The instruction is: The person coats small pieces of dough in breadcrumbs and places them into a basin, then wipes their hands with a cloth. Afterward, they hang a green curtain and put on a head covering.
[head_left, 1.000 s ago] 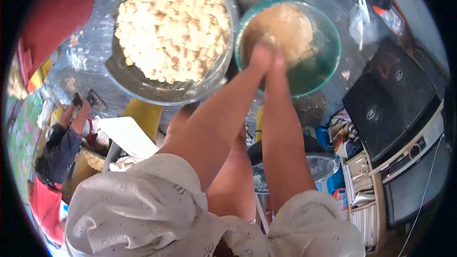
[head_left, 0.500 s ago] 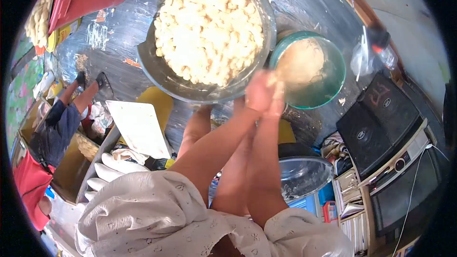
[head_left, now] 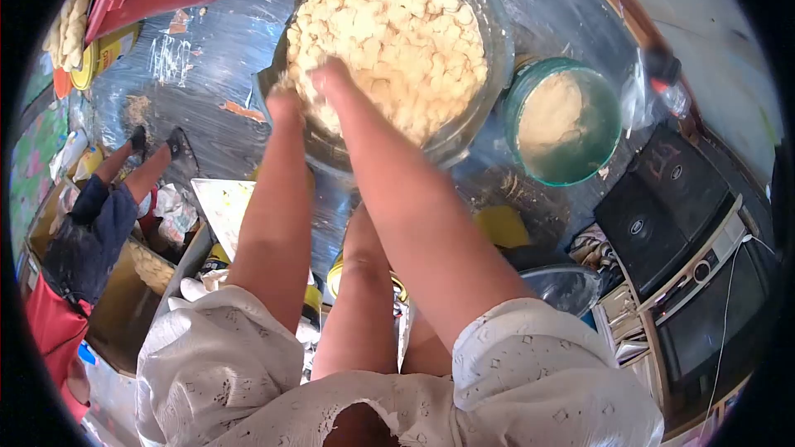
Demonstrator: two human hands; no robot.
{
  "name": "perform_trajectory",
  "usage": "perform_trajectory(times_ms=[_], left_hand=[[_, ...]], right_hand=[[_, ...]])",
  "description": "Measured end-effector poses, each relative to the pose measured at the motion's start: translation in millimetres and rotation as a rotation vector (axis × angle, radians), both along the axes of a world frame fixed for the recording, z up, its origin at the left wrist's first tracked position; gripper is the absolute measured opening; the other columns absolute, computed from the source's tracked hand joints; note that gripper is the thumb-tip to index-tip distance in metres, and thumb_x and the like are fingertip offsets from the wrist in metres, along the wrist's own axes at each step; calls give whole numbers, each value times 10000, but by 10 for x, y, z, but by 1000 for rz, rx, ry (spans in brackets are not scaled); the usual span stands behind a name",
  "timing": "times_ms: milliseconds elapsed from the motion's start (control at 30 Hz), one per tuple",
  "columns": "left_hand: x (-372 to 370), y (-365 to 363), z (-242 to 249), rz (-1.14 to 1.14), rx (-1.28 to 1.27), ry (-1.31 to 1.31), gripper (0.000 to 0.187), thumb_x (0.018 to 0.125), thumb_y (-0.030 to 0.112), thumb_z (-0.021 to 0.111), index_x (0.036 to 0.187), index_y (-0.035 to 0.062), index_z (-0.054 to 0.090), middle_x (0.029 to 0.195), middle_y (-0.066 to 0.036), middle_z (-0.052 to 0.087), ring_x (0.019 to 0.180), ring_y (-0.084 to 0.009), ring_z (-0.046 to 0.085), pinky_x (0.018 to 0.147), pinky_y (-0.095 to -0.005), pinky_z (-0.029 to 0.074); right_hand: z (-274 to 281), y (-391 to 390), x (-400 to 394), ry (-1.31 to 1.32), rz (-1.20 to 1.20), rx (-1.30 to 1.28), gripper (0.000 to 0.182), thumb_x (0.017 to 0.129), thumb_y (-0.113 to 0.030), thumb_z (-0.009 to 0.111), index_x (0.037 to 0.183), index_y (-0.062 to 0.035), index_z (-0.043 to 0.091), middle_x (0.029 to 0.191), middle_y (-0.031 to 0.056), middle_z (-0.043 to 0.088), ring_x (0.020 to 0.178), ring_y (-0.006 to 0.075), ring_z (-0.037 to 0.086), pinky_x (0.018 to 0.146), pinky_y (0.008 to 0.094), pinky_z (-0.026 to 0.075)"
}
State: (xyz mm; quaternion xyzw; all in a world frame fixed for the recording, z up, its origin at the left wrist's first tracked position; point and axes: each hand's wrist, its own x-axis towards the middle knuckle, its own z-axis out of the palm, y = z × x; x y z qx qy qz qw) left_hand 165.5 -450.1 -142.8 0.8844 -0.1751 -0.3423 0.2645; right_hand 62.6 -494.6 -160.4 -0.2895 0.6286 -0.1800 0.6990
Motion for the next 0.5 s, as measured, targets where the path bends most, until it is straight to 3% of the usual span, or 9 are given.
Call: perform_trajectory(times_ms=[33,100,167,233,267,300,367,433,500], left_hand=[[-17,-176,134,61,38,3,206,755,79,520,927,-5,593,775,-99,599,665,-189,557,588,-338,442],[299,-224,-213,161,73,151,222,752,76,514,943,5,603,769,-89,602,679,-171,541,588,-318,430],[397,-185,-336,-69,-60,41,226,798,154,535,964,14,598,690,-58,565,604,-194,546,535,-333,427],[527,91,-632,-234,-12,27,204,793,181,543,906,40,636,714,-51,614,637,-197,591,565,-337,454],[626,341,-880,-552,128,-79,205,782,157,519,888,32,642,757,-84,628,670,-229,603,591,-352,460],[698,598,-1093,-871,271,-185,212,770,133,496,870,25,649,800,-118,643,703,-261,615,618,-368,465],[558,926,-1073,-984,326,-99,225,753,111,474,849,13,653,844,-161,657,736,-300,628,649,-394,473],[189,1217,-1061,-347,339,325,236,744,108,481,878,8,647,825,-178,654,719,-290,626,641,-388,473],[-20,1380,-1131,-374,376,321,250,740,94,506,933,8,639,795,-165,644,705,-259,615,628,-356,466]], right_hand=[[143,-233,-79,73,-1,-85,346,713,-131,700,990,48,595,805,169,626,700,231,594,612,356,478],[370,-527,-336,40,-259,-46,374,717,-166,709,1018,24,593,812,155,634,716,232,602,628,368,479],[502,-682,-714,137,-317,-70,420,747,-29,651,1151,-3,538,978,151,642,731,220,627,603,321,521],[147,-559,-1141,89,-519,-122,331,784,48,568,1107,-23,571,895,111,645,606,126,564,502,252,463],[-105,-387,-1409,14,-584,-243,279,788,62,534,1047,-22,592,854,99,641,606,121,564,482,254,441],[-87,-185,-1541,147,-676,-367,252,791,51,511,1012,-29,603,852,106,645,616,163,575,519,272,452],[-541,425,-1857,658,-473,-262,253,811,-92,583,1049,-6,596,932,122,627,827,201,591,738,299,468],[-416,852,-1853,731,-65,33,415,787,-260,608,1092,18,557,1002,195,606,954,300,568,834,361,444],[-218,1194,-1683,606,7,119,492,761,-300,638,1116,26,540,1037,228,596,992,348,561,859,384,437]])
